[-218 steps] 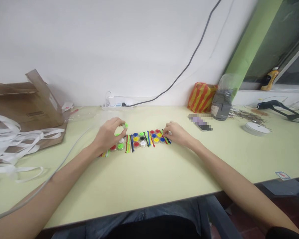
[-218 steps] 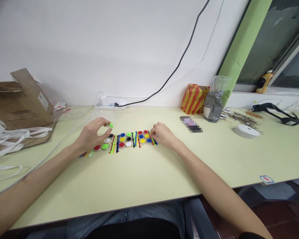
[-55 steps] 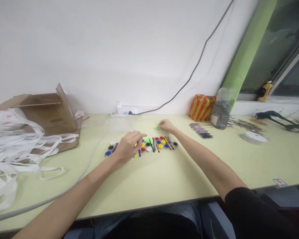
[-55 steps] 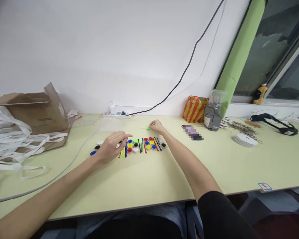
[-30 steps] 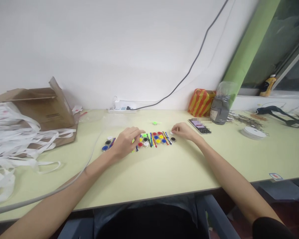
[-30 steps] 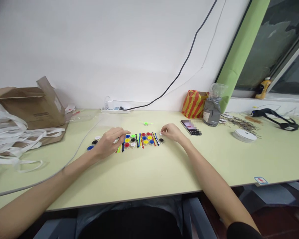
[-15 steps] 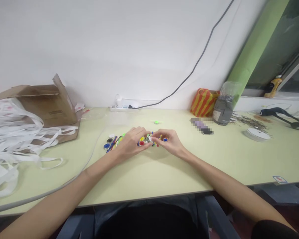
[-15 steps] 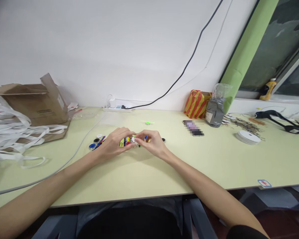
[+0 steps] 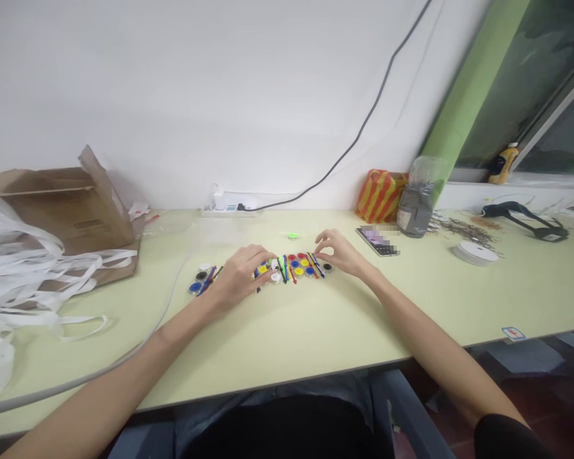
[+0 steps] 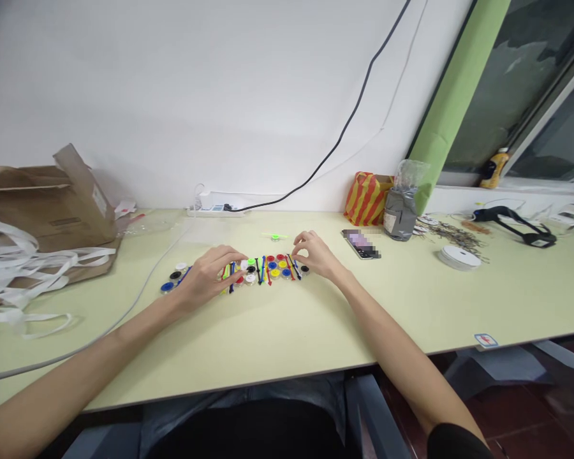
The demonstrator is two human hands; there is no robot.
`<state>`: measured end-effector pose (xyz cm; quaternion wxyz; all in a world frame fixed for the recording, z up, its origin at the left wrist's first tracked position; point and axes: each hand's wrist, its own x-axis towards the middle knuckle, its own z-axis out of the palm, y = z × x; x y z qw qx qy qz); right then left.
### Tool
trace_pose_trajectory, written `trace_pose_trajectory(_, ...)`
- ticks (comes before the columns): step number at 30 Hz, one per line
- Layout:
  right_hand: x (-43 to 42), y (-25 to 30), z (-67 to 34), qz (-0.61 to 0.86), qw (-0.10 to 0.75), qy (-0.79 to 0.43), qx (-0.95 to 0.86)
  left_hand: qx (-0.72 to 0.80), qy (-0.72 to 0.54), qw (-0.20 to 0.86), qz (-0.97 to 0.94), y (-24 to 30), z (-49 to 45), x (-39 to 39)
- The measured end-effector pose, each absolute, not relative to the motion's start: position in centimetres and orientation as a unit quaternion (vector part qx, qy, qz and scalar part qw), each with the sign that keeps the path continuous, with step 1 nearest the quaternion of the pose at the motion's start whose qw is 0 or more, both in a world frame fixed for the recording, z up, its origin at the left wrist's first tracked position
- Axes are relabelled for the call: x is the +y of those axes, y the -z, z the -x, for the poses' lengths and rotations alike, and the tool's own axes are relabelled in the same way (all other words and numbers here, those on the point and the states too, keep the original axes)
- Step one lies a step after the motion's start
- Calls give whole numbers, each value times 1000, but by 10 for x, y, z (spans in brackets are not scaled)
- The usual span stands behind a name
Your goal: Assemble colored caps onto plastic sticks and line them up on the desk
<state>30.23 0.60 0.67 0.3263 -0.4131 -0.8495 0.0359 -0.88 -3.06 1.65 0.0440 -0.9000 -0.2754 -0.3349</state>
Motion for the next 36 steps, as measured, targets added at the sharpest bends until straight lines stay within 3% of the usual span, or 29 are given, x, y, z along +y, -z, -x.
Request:
trace_pose_trajectory(4, 12, 3, -307, 438, 266, -28, -858, -273, 332, 43, 902, -14, 10, -28)
trace_pose_trajectory(13, 17, 9, -306, 463, 225, -17, -857, -269, 325, 48, 905, -13, 11, -26)
trace_pose_trajectory(36, 14, 15, -292, 463, 251, -17, -850, -265, 322, 44, 908, -13, 11, -28)
